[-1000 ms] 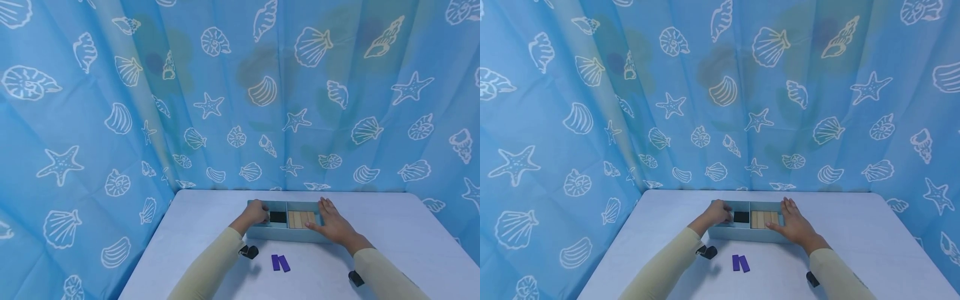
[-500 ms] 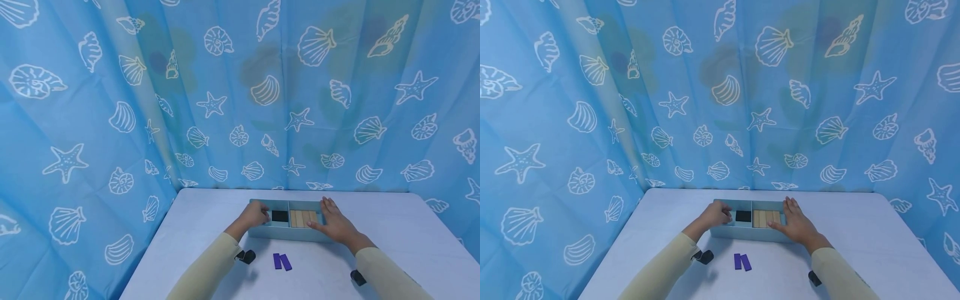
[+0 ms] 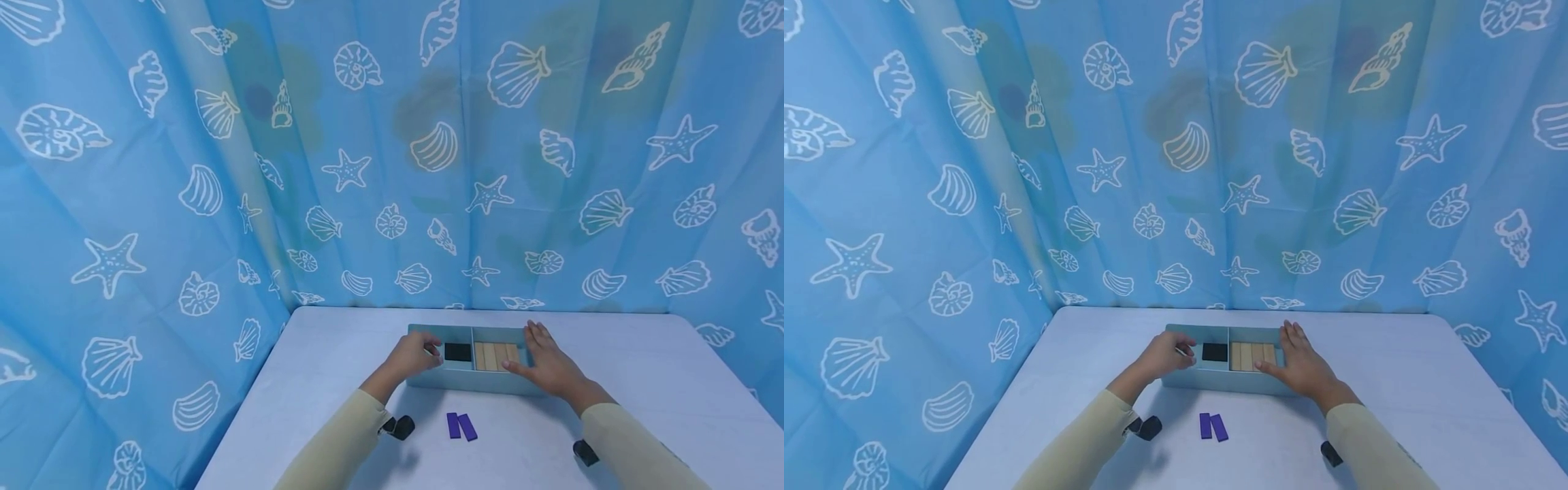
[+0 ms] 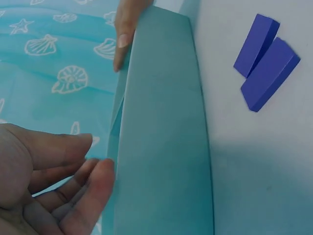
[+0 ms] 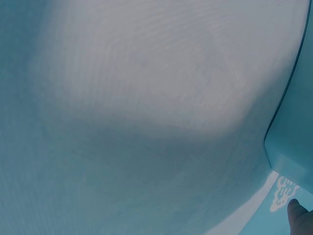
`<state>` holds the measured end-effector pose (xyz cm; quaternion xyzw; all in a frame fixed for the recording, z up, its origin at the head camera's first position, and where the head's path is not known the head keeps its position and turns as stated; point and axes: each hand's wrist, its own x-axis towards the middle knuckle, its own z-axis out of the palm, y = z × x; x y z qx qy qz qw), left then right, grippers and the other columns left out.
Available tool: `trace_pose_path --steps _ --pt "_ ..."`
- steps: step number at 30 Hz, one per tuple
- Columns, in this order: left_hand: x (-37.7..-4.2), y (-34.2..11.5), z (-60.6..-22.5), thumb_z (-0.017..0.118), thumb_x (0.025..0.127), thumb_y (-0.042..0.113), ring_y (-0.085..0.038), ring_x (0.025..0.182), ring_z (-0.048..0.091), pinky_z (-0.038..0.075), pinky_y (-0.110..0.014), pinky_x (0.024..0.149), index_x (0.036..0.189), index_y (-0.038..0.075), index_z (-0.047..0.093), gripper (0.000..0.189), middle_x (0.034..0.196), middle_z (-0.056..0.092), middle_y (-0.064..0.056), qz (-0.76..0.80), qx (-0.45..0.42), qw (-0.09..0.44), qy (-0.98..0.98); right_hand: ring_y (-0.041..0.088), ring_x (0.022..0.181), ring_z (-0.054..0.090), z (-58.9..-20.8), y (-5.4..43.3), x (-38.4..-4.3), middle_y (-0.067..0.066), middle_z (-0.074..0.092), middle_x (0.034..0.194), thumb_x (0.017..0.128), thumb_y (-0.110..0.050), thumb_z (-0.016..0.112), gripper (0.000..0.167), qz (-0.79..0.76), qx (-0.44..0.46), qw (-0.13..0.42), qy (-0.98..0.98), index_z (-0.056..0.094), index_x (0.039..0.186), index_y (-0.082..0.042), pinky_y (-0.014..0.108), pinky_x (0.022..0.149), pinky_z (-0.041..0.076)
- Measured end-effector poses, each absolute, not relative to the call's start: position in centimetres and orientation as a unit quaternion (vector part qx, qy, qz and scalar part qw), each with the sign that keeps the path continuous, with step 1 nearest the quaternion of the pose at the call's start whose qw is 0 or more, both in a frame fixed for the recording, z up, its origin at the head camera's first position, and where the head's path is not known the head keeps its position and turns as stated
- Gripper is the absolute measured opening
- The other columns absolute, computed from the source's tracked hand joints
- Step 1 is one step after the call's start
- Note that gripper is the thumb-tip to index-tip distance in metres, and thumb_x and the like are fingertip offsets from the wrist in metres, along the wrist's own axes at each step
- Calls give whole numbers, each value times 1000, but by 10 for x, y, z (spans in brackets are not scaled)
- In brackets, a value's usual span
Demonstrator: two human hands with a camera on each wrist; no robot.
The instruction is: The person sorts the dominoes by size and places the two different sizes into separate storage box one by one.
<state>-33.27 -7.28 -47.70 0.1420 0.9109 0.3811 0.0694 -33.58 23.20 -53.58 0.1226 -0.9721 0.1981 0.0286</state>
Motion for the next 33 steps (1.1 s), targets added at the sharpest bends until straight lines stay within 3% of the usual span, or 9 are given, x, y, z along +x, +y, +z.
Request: trace_pose_path --steps 19,33 --pt "-304 -79 -488 75 86 12 -9 74 58 52 -26 67 106 10 72 20 81 61 8 392 161 89 901 46 143 4 -533 227 -332 31 9 156 87 -68 53 109 195 118 33 -973 15 149 12 64 109 13" --pt "-285 -80 -507 76 84 9 -12 70 60 53 -28 63 105 9 72 22 79 62 6 433 122 123 884 46 143 4 -533 227 -330 30 9 156 87 -67 53 108 192 117 35 -974 15 149 12 64 110 13"
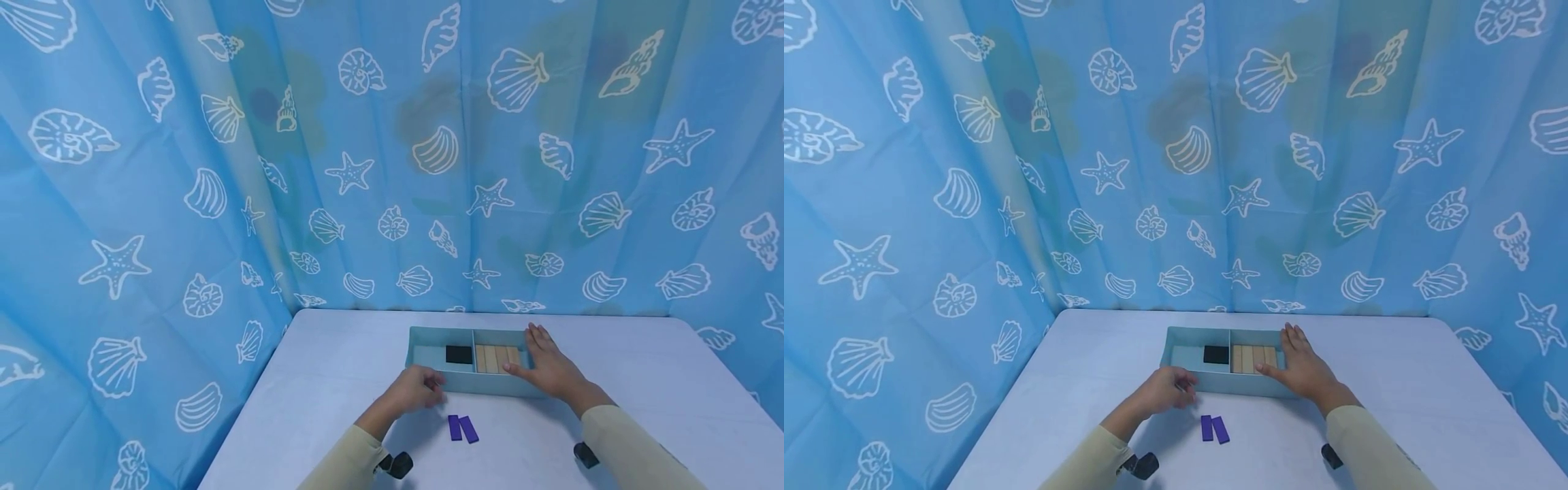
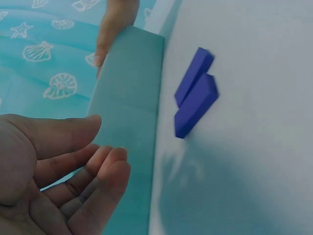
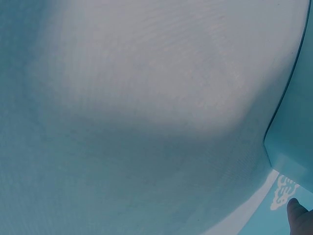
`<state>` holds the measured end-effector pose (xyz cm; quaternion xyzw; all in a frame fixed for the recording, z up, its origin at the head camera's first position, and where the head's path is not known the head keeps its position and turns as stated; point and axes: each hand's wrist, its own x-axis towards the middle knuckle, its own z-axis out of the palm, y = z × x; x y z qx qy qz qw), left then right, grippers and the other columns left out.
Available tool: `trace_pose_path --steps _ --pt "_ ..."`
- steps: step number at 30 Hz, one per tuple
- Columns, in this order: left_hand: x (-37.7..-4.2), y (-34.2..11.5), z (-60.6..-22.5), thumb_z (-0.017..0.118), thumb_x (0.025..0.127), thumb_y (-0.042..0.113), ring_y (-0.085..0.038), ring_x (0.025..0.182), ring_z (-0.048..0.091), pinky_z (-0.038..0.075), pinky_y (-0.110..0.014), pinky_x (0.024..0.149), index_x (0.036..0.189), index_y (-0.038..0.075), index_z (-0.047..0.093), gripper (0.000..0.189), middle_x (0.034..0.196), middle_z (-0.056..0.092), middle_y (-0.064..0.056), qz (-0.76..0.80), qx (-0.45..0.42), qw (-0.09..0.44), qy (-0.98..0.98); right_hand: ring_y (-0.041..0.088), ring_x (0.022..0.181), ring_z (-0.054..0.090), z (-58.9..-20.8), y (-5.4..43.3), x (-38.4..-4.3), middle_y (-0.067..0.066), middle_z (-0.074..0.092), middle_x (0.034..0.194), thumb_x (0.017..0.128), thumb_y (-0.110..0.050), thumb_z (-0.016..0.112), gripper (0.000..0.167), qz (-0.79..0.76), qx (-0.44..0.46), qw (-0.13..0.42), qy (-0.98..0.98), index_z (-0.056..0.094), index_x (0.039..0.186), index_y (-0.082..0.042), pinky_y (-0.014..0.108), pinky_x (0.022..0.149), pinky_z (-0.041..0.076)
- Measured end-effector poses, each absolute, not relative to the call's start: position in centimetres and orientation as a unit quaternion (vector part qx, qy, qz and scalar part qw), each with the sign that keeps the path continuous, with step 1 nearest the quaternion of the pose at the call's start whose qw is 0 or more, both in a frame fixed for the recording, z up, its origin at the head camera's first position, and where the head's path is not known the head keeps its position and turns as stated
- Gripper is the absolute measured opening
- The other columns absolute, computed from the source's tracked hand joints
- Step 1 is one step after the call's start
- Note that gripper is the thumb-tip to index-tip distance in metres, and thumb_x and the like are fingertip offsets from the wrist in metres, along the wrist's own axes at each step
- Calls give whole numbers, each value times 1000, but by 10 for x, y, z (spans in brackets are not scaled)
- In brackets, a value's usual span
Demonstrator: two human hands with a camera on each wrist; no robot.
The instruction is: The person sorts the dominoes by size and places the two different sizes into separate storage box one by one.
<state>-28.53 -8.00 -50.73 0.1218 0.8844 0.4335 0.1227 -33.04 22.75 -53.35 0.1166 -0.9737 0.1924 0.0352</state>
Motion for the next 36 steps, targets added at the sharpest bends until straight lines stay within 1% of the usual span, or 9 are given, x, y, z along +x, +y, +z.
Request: trace_pose_path --steps 5,14,25,29,36 --pt "-279 -77 -513 78 82 10 -14 66 61 52 -29 59 105 7 71 24 75 63 3 440 122 142 879 46 143 4 -535 227 -331 31 9 156 87 -67 54 108 198 115 35 -973 14 149 13 64 109 12" --pt "-274 -71 -522 79 82 12 -15 64 62 53 -29 58 104 10 72 23 75 63 2 432 100 171 880 46 143 3 -537 228 -332 30 8 156 87 -67 54 108 199 116 32 -972 14 149 12 65 109 12" --pt "-269 -66 -529 84 76 20 -14 63 59 48 -30 58 102 13 73 29 73 60 4 384 92 166 904 46 143 4 -537 227 -333 30 8 156 87 -67 54 109 198 115 33 -973 14 149 12 64 109 12" --pt "-267 -65 -530 86 74 20 -13 63 58 48 -30 58 102 12 73 31 74 60 4 373 93 161 909 46 143 4 -535 225 -334 30 8 156 87 -68 53 109 199 117 33 -972 13 150 11 65 109 12" --pt "-263 -62 -538 88 71 21 -11 64 55 45 -28 57 101 14 73 35 74 58 6 343 97 155 921 47 143 3 -535 229 -334 32 8 156 87 -67 54 109 200 121 37 -972 14 149 13 65 109 12"
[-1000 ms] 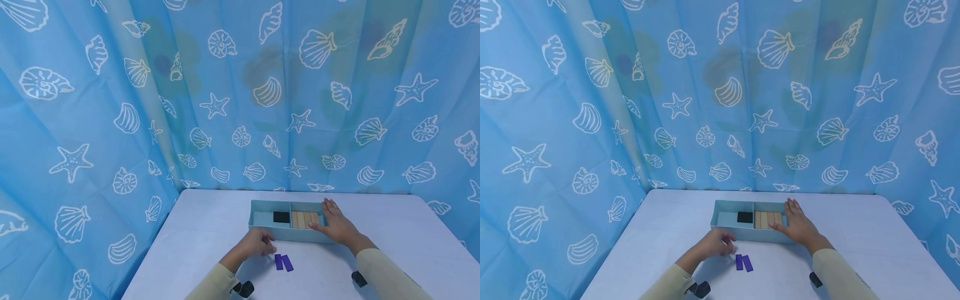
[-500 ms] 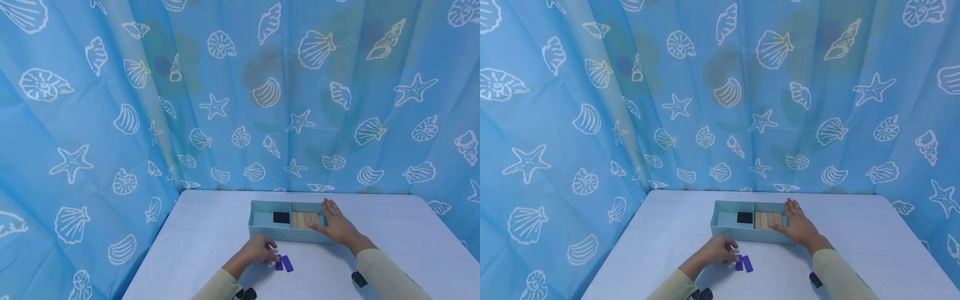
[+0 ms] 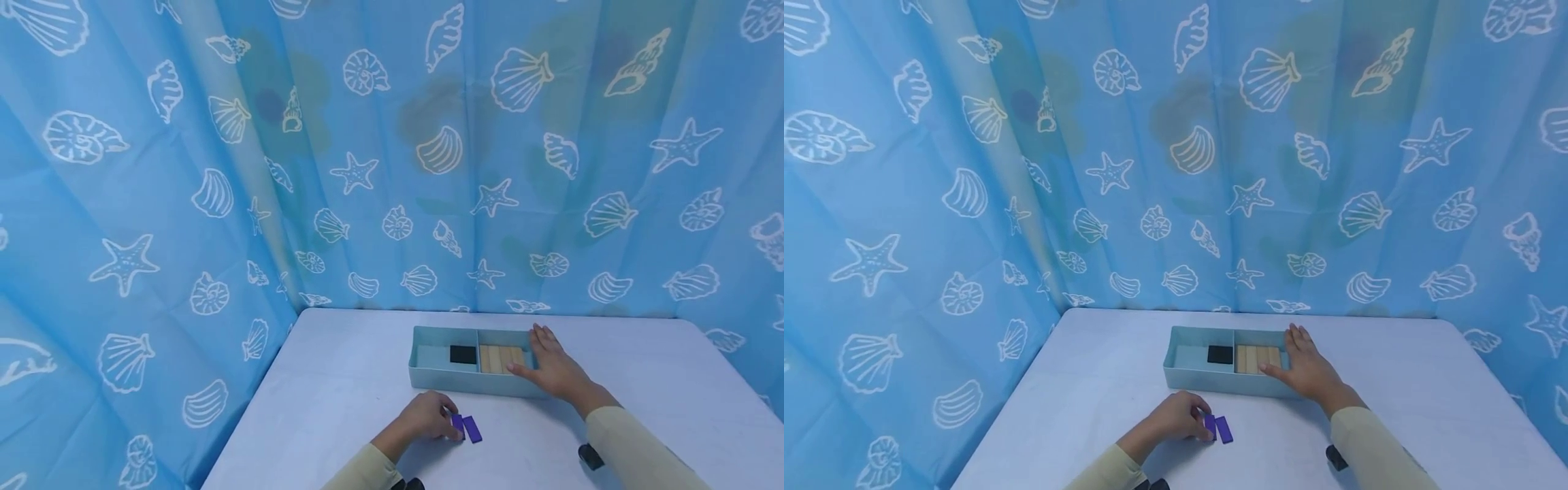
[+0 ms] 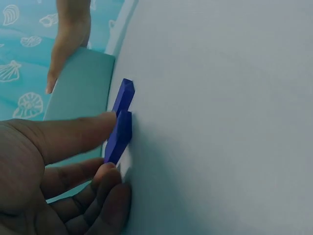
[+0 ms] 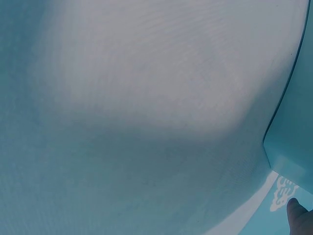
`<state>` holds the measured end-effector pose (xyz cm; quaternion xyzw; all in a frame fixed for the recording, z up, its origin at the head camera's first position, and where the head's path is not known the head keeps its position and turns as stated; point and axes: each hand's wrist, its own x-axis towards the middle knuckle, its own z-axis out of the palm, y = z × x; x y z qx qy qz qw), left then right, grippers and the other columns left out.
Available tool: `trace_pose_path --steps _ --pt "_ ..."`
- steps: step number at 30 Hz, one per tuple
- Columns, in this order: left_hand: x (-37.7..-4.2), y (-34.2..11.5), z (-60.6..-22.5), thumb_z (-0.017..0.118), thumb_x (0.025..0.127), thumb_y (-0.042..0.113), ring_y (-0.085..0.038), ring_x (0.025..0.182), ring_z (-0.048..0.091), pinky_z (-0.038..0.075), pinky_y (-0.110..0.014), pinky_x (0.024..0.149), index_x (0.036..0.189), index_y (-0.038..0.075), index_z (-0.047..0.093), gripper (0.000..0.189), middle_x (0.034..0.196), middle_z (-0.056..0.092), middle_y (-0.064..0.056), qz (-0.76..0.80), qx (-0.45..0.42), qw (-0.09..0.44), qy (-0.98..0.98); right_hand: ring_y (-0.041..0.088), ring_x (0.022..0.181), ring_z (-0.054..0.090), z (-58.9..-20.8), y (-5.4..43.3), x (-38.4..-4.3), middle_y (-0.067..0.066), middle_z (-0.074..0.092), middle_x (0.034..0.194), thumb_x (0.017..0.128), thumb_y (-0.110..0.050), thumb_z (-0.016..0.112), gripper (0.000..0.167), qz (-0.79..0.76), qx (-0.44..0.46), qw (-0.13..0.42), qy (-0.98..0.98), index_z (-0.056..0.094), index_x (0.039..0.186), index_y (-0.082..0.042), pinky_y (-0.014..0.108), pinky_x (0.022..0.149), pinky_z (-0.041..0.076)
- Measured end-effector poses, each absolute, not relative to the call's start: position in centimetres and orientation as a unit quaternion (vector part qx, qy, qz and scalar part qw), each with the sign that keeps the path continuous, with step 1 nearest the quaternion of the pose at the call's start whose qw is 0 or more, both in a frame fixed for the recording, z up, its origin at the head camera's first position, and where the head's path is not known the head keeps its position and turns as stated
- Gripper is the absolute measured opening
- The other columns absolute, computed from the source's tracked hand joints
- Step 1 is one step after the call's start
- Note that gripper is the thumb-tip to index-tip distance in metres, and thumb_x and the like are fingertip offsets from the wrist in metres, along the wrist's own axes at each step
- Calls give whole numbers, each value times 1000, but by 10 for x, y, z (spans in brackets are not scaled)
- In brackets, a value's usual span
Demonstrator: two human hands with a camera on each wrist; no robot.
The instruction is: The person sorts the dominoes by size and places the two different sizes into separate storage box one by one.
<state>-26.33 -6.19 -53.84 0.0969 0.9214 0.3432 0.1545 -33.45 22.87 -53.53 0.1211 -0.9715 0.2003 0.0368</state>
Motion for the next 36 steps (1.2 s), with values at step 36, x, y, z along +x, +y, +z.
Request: trace_pose_path --steps 36 --pt "-264 -57 -545 79 79 4 -8 67 55 48 -25 56 100 20 71 28 75 58 8 395 123 131 901 46 143 2 -538 231 -337 31 7 156 86 -71 52 112 197 122 29 -972 14 149 13 64 109 11"
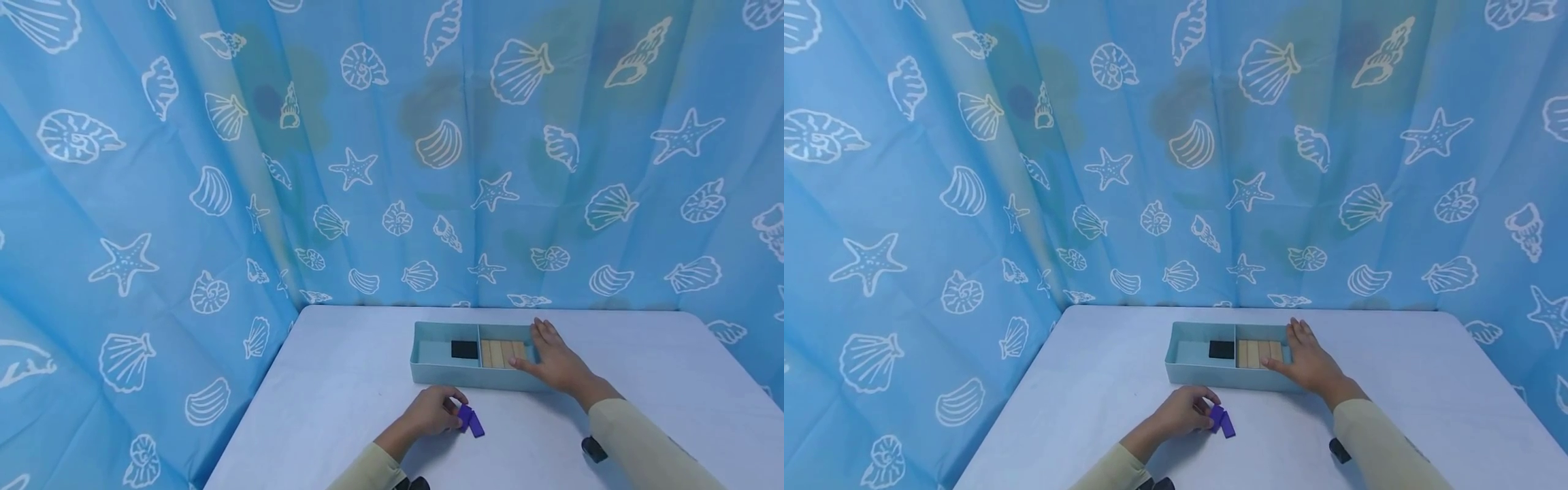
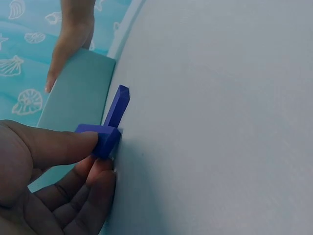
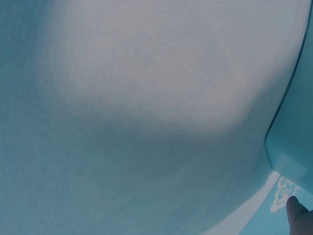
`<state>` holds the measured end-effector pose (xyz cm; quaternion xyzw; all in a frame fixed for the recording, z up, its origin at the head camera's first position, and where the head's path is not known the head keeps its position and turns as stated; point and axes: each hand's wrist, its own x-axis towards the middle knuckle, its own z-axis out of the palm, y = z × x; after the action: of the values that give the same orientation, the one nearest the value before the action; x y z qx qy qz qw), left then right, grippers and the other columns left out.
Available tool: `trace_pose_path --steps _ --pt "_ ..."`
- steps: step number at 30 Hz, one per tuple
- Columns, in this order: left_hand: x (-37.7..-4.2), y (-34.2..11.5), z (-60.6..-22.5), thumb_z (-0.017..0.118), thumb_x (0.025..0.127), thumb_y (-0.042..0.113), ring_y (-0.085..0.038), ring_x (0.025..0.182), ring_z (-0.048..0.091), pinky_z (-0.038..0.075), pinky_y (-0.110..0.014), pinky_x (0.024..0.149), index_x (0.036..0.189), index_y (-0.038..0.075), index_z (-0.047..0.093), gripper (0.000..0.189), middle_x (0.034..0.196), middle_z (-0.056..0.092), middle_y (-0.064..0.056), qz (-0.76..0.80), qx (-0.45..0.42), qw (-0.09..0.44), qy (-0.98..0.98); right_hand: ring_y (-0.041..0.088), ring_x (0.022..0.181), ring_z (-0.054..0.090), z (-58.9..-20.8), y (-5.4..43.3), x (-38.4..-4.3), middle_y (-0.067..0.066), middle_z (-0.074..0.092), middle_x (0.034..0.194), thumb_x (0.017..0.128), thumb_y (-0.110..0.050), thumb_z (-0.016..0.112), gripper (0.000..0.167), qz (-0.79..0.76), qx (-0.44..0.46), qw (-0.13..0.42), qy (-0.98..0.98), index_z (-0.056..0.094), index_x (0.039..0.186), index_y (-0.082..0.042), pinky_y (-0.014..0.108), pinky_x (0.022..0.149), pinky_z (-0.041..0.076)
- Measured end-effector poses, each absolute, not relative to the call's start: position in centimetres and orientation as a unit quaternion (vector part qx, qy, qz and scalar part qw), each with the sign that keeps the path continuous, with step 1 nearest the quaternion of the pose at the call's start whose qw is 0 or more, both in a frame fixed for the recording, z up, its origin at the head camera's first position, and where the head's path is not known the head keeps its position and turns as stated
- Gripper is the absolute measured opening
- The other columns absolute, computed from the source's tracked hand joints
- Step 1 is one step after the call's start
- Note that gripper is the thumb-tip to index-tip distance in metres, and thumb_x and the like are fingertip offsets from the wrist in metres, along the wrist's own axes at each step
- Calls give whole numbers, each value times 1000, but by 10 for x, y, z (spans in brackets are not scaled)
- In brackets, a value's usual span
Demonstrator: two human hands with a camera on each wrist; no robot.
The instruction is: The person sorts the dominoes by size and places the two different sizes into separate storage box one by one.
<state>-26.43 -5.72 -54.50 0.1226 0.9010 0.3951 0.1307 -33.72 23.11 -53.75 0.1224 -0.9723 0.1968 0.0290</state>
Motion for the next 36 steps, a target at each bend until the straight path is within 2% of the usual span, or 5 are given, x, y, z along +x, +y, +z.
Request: trace_pose_path --steps 8,16,36 --pt "-266 -62 -545 77 80 2 -11 68 58 51 -27 56 106 18 70 31 78 59 5 440 113 147 879 46 143 1 -535 228 -335 30 6 156 86 -72 51 112 200 114 23 -973 13 149 12 65 109 10" --pt "-266 -65 -535 76 82 3 -16 70 60 54 -31 60 103 18 69 26 81 61 2 464 77 166 867 45 144 1 -536 229 -333 30 7 156 87 -70 51 110 198 115 30 -973 13 149 12 65 110 11" --pt "-282 -84 -512 74 85 4 -17 73 64 57 -34 65 106 16 71 25 86 63 -2 532 96 134 831 45 144 2 -538 231 -333 29 7 157 87 -68 54 109 205 120 30 -971 13 150 11 65 109 11"
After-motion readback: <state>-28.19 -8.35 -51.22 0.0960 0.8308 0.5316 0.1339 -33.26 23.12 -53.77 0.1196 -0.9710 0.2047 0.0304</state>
